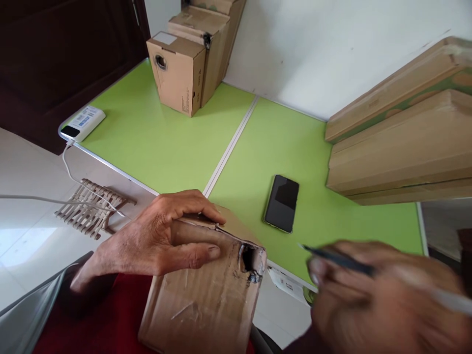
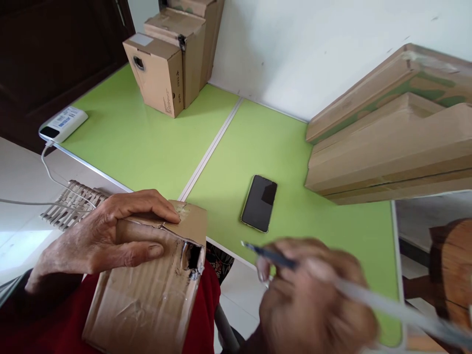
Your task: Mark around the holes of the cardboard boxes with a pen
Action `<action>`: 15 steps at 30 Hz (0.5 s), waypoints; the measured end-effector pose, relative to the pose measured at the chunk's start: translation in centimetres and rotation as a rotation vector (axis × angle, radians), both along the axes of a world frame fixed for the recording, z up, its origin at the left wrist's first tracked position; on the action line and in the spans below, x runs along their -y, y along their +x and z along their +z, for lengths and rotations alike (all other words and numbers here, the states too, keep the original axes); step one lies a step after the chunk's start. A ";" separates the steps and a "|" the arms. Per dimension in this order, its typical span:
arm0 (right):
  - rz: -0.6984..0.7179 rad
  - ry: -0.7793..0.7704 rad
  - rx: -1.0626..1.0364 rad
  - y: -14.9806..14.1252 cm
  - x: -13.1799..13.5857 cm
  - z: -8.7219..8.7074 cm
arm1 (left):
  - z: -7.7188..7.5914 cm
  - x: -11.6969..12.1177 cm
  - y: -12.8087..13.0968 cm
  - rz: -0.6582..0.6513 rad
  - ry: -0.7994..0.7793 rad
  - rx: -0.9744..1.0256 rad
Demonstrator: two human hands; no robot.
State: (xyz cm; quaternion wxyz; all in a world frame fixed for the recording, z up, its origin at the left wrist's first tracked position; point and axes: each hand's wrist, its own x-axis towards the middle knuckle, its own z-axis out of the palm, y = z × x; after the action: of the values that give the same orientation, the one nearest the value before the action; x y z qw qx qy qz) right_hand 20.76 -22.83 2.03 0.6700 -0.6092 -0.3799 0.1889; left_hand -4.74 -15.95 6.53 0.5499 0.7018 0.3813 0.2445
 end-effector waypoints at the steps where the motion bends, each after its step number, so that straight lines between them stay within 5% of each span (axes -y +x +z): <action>1: 0.043 -0.074 0.089 0.5 -1.4 -1.1 | 0.0 0.0 0.0 -0.005 0.021 -0.004; 3: 0.244 -0.550 0.365 1.0 -4.5 -3.5 | 0.0 -0.1 -0.1 -0.007 0.050 -0.011; 4: 0.307 -0.653 0.430 0.9 -6.0 -4.7 | 0.1 0.0 -0.1 -0.002 0.051 -0.015; 9: 0.338 -0.890 0.642 -1.0 -11.3 -9.0 | 0.1 0.4 -0.4 0.016 -0.063 0.012; 15: 0.292 -1.029 0.774 -1.9 -12.0 -8.8 | -0.4 0.4 -0.5 0.003 -0.066 -0.007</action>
State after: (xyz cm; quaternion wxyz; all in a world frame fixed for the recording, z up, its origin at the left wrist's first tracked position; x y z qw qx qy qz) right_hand 18.86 -10.82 -6.77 0.0759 -0.8179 -0.5332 0.2026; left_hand -5.28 -16.34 6.18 0.5712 0.6835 0.3919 0.2302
